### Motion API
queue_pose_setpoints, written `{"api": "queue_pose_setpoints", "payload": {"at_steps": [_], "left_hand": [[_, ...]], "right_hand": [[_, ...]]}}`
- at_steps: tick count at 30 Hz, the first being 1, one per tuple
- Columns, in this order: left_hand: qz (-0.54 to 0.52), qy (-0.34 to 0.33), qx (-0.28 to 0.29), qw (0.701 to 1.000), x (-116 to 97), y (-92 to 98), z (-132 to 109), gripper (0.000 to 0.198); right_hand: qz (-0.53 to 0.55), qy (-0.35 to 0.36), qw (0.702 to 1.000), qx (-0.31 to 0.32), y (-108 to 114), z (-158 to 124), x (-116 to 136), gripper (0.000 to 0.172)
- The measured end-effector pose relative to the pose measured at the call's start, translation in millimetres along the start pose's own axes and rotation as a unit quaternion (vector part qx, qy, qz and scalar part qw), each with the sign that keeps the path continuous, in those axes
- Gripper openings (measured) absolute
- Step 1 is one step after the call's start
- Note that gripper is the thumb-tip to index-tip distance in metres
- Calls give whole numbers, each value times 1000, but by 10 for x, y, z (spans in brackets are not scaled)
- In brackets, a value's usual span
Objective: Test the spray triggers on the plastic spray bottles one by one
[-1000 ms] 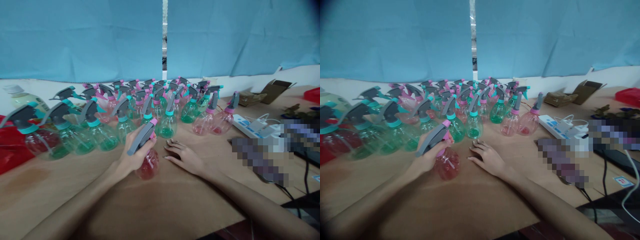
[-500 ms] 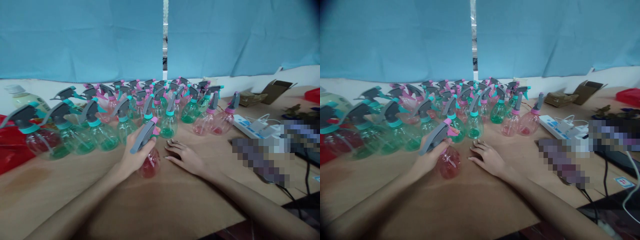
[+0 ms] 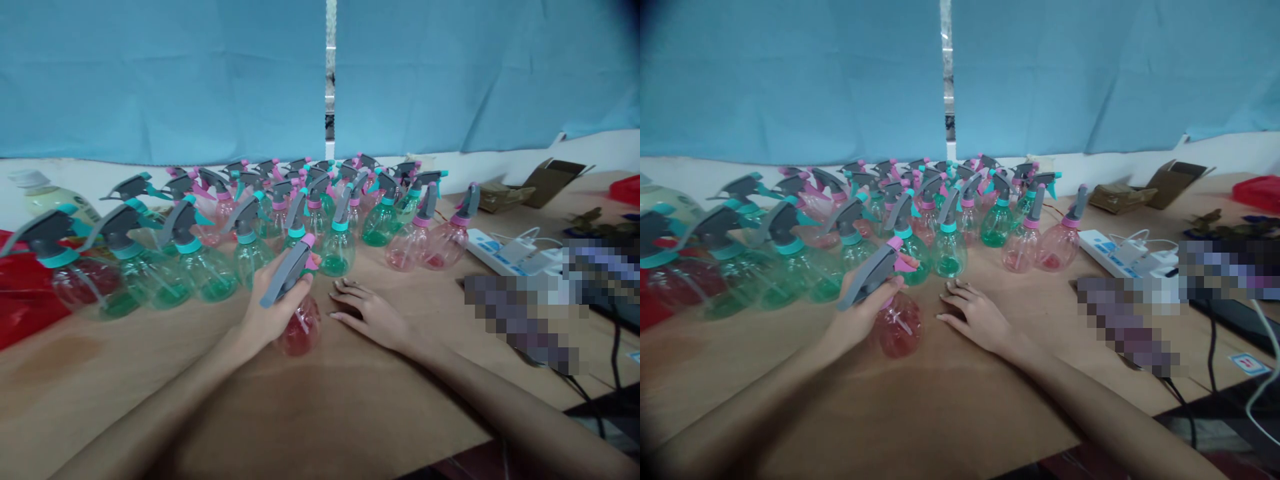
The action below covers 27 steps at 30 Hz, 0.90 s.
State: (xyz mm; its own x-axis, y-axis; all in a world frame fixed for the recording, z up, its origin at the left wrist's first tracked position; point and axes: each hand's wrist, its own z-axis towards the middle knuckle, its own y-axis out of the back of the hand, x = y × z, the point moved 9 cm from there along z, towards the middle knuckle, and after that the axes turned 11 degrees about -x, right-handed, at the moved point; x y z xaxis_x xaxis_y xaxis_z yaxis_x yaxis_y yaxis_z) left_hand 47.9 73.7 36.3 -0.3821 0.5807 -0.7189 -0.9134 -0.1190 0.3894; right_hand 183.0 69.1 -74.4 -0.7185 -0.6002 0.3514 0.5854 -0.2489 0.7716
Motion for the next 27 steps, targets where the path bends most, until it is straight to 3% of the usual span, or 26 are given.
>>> {"api": "queue_pose_setpoints", "payload": {"at_steps": [14,27], "left_hand": [[1,3,10,1000,35,9,18,12],[-9,34,25,999,76,-13,15,17]], "right_hand": [[4,-3,1000,3,-15,-1,-8,46],[9,-1,1000,-1,-2,6,3,43]]}}
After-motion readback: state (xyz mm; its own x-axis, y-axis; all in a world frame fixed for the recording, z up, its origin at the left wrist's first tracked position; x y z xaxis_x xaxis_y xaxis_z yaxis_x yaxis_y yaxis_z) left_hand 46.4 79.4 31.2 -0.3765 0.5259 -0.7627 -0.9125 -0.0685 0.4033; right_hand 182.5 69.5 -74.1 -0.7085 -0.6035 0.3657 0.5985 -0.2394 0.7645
